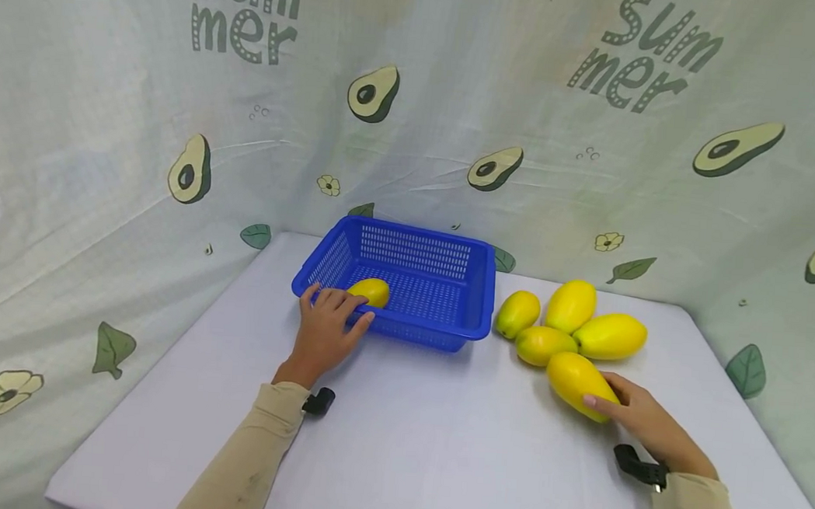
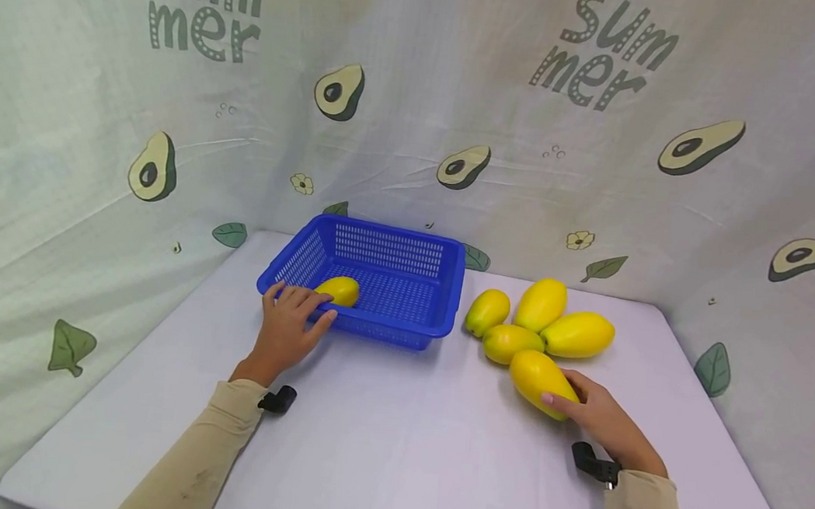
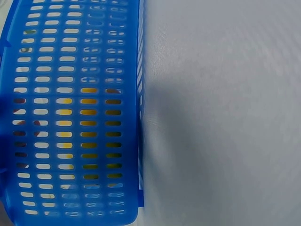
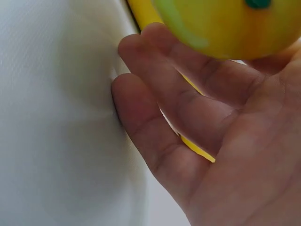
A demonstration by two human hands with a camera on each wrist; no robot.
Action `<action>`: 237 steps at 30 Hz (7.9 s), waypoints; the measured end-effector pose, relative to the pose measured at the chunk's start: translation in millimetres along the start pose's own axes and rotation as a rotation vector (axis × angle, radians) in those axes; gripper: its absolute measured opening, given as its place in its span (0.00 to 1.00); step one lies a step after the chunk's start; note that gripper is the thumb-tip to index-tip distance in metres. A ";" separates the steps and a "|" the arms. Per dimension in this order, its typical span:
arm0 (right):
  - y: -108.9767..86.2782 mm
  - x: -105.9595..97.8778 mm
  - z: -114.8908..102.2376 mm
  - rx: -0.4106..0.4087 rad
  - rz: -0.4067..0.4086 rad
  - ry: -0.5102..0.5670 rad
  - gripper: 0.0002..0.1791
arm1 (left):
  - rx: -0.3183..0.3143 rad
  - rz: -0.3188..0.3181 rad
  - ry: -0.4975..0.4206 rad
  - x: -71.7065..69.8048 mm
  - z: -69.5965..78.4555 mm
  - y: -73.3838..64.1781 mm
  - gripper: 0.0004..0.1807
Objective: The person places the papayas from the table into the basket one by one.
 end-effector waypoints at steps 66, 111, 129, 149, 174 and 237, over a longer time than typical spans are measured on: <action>26.1 -31.6 -49.0 -0.355 0.019 0.659 0.23 | 0.016 0.010 0.010 3.2 -2.8 7.0 0.22; 97.2 -23.4 -159.2 -0.323 -0.027 0.619 0.35 | 0.026 0.028 0.001 2.4 0.2 -0.9 0.22; 122.9 -22.2 -192.5 -0.293 -0.101 0.629 0.38 | 0.011 0.043 0.008 -1.5 -1.3 1.4 0.21; 139.8 -8.8 -230.0 -0.379 -0.151 0.543 0.32 | 0.016 0.033 0.003 -1.7 1.9 -1.4 0.20; 169.6 27.6 -236.2 -0.325 -0.072 0.616 0.32 | 0.027 0.022 0.004 0.1 3.3 -3.3 0.20; 194.8 36.9 -237.9 -0.193 -0.009 0.590 0.26 | 0.027 0.046 -0.005 1.3 -0.4 0.1 0.21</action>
Point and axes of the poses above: each hand's wrist, its own y-axis towards the middle knuckle, its own x-axis out of the palm, z = x × y, the point moved 6 cm from there along y, towards the middle knuckle, and after that the axes turned 6 degrees about -z, right-handed, at the moved point
